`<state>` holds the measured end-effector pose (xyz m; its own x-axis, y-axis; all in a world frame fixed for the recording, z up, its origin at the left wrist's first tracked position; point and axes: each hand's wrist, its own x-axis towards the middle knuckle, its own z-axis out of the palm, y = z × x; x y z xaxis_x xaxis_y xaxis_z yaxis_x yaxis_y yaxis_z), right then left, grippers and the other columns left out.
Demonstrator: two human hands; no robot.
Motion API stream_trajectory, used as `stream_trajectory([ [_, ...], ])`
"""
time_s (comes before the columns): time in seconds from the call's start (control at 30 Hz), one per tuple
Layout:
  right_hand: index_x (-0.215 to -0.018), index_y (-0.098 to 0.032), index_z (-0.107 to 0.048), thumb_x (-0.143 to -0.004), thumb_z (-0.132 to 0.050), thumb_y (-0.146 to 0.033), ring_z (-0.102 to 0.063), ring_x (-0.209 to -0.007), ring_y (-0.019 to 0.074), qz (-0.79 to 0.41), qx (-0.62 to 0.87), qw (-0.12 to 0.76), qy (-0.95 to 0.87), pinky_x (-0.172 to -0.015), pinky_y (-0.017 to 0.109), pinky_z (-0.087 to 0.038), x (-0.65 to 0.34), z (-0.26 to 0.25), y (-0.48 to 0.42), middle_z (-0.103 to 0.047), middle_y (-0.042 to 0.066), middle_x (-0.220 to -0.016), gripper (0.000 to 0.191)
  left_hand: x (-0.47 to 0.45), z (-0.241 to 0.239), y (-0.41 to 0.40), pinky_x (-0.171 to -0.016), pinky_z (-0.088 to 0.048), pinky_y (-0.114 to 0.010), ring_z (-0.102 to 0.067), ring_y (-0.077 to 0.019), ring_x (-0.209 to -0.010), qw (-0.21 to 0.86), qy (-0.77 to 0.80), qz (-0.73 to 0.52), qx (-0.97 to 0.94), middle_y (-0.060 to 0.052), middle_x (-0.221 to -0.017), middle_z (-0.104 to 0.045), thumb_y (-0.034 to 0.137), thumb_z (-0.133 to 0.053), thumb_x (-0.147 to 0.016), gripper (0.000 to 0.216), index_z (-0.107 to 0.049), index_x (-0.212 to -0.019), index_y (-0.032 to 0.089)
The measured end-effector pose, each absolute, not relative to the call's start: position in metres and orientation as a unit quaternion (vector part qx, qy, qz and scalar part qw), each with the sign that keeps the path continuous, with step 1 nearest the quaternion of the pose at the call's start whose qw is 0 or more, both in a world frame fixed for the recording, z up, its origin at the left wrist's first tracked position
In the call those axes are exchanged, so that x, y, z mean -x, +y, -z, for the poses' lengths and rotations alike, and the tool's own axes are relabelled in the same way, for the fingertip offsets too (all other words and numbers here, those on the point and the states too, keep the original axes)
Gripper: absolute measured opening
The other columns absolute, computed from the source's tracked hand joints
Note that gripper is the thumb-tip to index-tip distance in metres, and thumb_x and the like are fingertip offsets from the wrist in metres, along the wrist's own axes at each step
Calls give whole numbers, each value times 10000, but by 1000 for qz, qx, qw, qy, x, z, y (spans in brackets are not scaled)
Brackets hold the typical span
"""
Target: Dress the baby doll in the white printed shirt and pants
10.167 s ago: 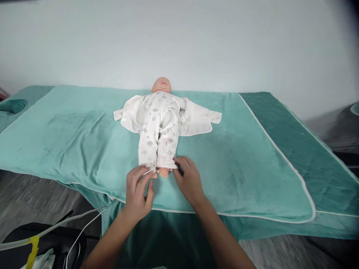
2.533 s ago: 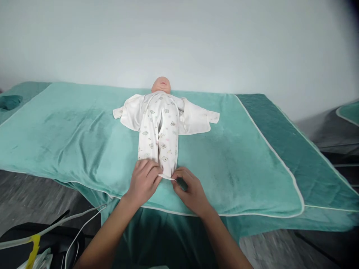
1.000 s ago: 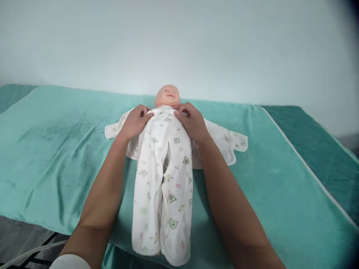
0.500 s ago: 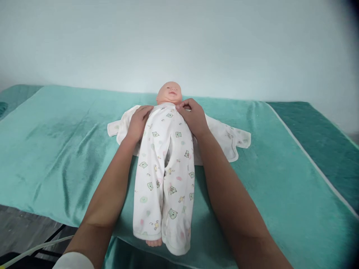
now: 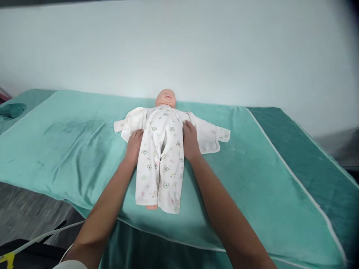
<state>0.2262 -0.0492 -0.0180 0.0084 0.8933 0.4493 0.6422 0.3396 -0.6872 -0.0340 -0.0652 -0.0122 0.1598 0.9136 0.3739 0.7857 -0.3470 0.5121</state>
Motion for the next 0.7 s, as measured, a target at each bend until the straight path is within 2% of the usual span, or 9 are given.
stream_trajectory([
  [0.13, -1387, -138, -607, -1007, -411, -214, -488, -1346, 306, -106, 528, 341, -771, -1179, 503, -407, -225, 15, -105, -583, 197, -1389, 435, 34, 10, -106, -1179, -395, -480, -519, -296, -1378, 104, 547, -314, -769, -139, -1389, -648, 255, -515, -960, 366, -684, -1282, 213],
  [0.2, -1334, -142, -647, -999, -428, -197, -534, -1264, 308, -99, 523, 321, -783, -1129, 473, -446, -225, 11, -125, -615, 186, -1321, 404, 31, 7, -115, -1189, -381, -506, -559, -311, -1328, 111, 535, -322, -773, -141, -1341, -678, 278, -538, -953, 337, -713, -1235, 218],
  [0.3, -1315, -161, -654, -1000, -442, -211, -552, -1208, 316, -96, 538, 303, -781, -1069, 466, -473, -228, 8, -138, -631, 172, -1284, 383, 23, 4, -115, -1137, -437, -520, -620, -324, -1231, 150, 523, -349, -763, -134, -1255, -718, 321, -571, -938, 297, -738, -1167, 231],
  [0.37, -1310, -149, -649, -1000, -444, -227, -551, -1177, 323, -93, 553, 287, -777, -1038, 465, -481, -229, 8, -137, -626, 177, -1270, 380, 18, 3, -110, -1122, -461, -503, -632, -315, -1227, 183, 519, -369, -749, -117, -1231, -731, 342, -576, -936, 287, -733, -1156, 243],
  [0.53, -1371, -132, -593, -995, -472, -270, -537, -1136, 338, -71, 590, 246, -766, -996, 472, -479, -232, 11, -124, -592, 194, -1302, 418, 2, 8, -97, -1212, -381, -521, -642, -298, -1231, 222, 523, -422, -707, -92, -1170, -752, 321, -548, -942, 297, -686, -1196, 251],
  [0.6, -1409, -136, -565, -997, -476, -281, -530, -1163, 354, -60, 596, 232, -767, -995, 480, -470, -234, 12, -117, -575, 206, -1352, 446, -6, 10, -93, -1190, -410, -525, -654, -296, -1197, 234, 526, -446, -686, -90, -1138, -754, 313, -536, -948, 257, -689, -1148, 257],
  [0.7, -1415, -137, -560, -1011, -452, -280, -524, -1210, 364, -65, 584, 223, -777, -1002, 484, -461, -237, 12, -108, -589, 206, -1377, 442, -13, 12, -90, -1073, -512, -512, -675, -306, -1126, 253, 537, -462, -660, -94, -1118, -748, 344, -581, -927, 176, -698, -1022, 254],
])
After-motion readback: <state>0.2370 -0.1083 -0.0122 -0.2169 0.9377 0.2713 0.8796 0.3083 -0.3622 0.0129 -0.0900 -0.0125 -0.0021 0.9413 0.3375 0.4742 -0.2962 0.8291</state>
